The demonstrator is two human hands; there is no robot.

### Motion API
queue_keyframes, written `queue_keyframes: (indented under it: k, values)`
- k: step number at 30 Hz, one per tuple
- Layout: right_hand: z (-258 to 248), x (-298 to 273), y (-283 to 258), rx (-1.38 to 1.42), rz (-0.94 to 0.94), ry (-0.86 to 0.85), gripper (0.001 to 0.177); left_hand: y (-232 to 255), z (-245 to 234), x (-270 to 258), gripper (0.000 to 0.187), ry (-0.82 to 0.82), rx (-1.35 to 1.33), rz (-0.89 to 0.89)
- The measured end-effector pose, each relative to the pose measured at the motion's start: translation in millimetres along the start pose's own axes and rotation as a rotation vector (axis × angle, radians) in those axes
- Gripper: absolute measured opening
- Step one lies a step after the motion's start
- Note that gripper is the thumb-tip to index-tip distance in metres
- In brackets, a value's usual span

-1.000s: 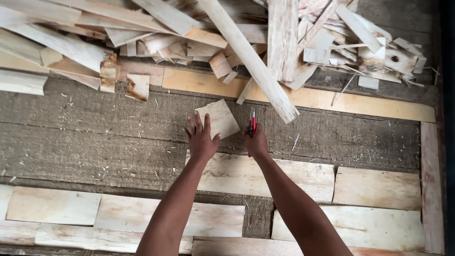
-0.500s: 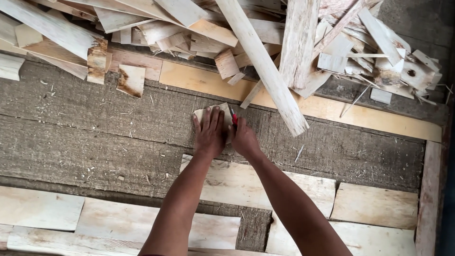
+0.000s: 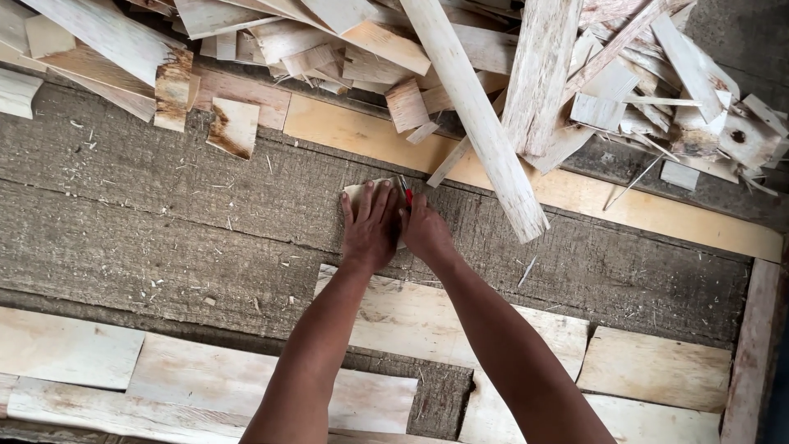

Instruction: The person uses a red utility knife to cut and trim light-colored wooden planks on a workbench. They repeatedly score the wood, snap off pieces, and trim edges, working with multiple planks and a cylindrical wooden piece.

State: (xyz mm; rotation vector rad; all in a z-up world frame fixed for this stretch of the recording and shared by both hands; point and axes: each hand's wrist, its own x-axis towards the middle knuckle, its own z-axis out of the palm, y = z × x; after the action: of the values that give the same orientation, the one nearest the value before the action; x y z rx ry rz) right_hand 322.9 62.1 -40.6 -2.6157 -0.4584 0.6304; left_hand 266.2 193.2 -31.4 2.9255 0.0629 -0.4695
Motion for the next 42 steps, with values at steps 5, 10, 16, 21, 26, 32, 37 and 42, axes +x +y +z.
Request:
queue_keyframes:
  k: [5, 10, 16, 21, 26, 32, 37, 42]
  values:
    - [2.8, 0.0, 0.3, -0.004, 0.010, -0.009, 0.041, -3.4, 5.8, 4.6, 0.075, -0.012, -0.043, 0.001]
    - [-1.1, -1.1, -1.8, 0.022, 0.003, -0.007, 0.040, -3.7, 3.6, 7.9, 0.073, 0.012, -0.083, -0.002]
    - [-1.6, 2.2, -2.8, -0.004, 0.027, -0.030, 0.040, -2.0, 5.8, 11.6, 0.072, 0.014, -0.041, -0.012]
    - [-5.8, 6.3, -11.4, -0.026, 0.059, -0.043, 0.042, -1.8, 20.3, 11.6, 0.071, 0.222, 0.031, 0.000]
    - [-5.8, 8.2, -12.1, -0.077, 0.057, -0.045, 0.039, -1.7, 8.1, 12.0, 0.072, 0.106, -0.023, -0.010]
    - [-4.6, 5.8, -14.8, -0.143, 0.078, -0.071, 0.041, 1.5, 5.4, 15.8, 0.072, 0.025, -0.020, -0.040]
    - [-10.7, -4.8, -21.9, -0.132, 0.074, -0.078, 0.042, 0.3, 6.1, 15.9, 0.075, 0.008, 0.012, -0.041]
    - [-14.6, -23.0, -26.9, -0.114, 0.091, -0.111, 0.042, -0.7, 1.4, 13.7, 0.083, -0.008, 0.038, -0.028]
